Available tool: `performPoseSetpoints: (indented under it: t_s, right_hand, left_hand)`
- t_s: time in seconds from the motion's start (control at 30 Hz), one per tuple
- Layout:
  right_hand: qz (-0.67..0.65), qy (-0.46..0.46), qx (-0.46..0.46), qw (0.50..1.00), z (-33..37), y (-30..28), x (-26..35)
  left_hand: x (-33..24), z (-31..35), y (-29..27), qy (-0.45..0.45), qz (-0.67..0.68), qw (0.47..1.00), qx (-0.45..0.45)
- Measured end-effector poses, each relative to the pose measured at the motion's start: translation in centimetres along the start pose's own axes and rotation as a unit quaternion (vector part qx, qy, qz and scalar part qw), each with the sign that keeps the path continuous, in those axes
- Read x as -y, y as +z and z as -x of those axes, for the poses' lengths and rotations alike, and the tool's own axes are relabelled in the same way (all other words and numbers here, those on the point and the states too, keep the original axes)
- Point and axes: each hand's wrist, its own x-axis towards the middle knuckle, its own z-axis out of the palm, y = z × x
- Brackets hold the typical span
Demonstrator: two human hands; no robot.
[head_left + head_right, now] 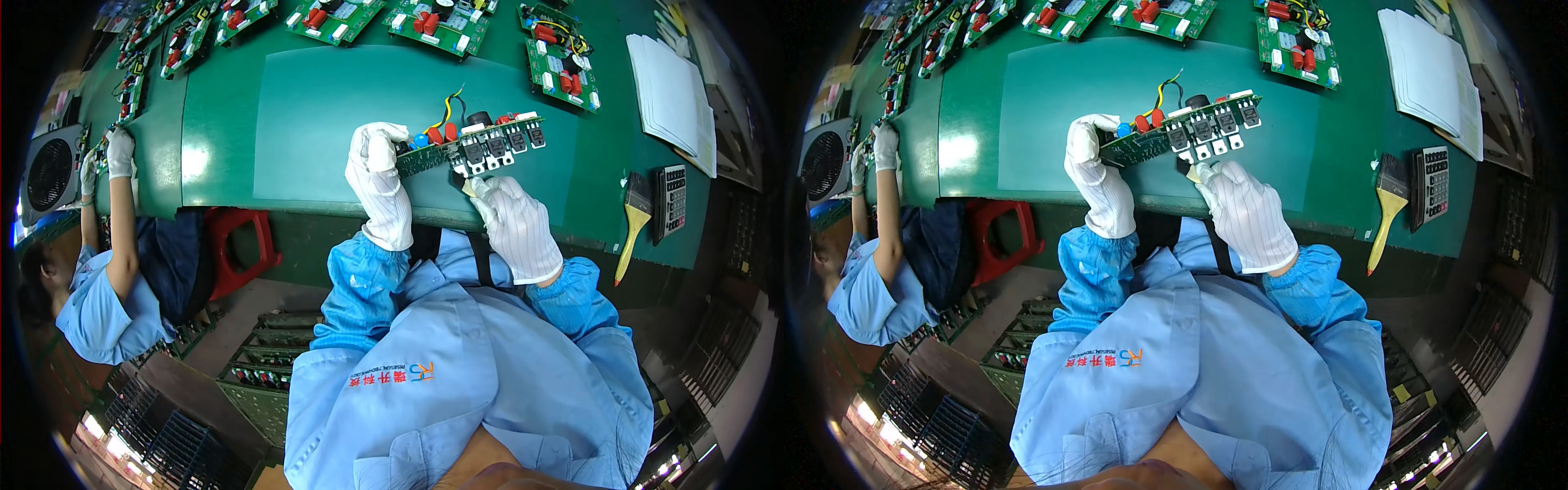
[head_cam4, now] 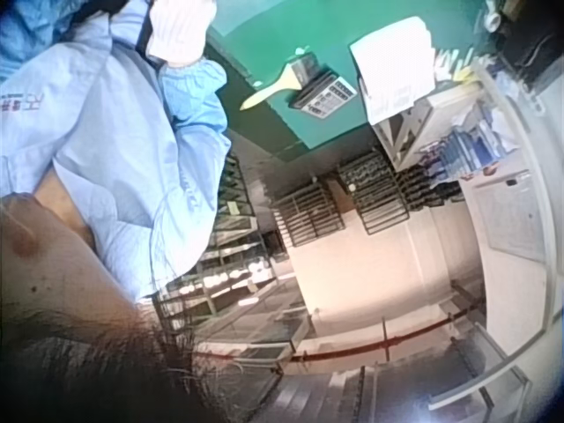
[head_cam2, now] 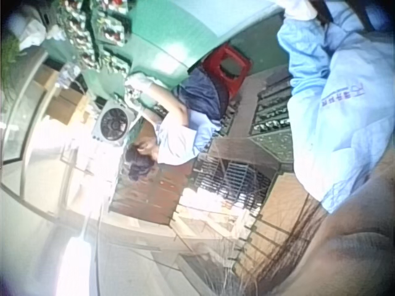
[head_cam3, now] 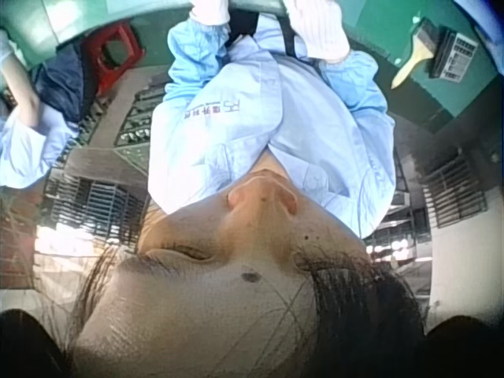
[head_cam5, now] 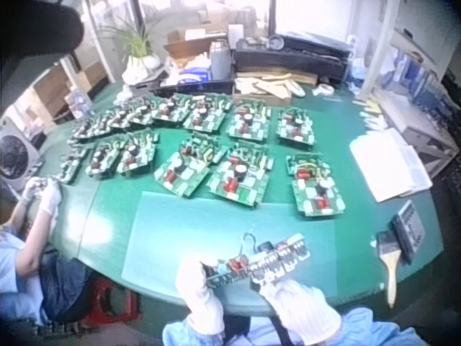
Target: The recorder inspects and manipulates various printed circuit boards at an electronics assembly station.
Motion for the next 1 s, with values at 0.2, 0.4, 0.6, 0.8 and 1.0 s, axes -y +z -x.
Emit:
performPoseSetpoints:
  t_s: [0.2, 0.4, 0.6, 0.8, 1.0]
  right_hand:
    - [-0.013, 0.027, -0.015, 0.999, -0.1, 0.0, 0.4]
    - [-0.029, 0.075, 0.007, 0.997, -0.8, -0.2, 1.1]
    - [0.004, 0.07, -0.016, 0.997, 0.7, 0.7, 1.2]
    - [-0.02, 0.096, -0.026, 0.995, 0.4, 0.4, 1.9]
    - [0.0, 0.127, -0.007, 0.992, 0.3, 1.1, 1.7]
  left_hand:
    - [0.2, 0.0, 0.0, -0.011, 0.023, 1.0, -0.005]
    - [0.3, 0.0, 0.0, -0.002, 0.02, 1.0, -0.005]
    - [0.4, 0.2, -0.1, 0.012, 0.007, 1.0, -0.004]
    - [0.7, 0.0, -0.1, 0.016, 0.01, 1.0, 0.001]
    - [0.3, 0.2, 0.0, 0.015, 0.013, 1.0, -0.001]
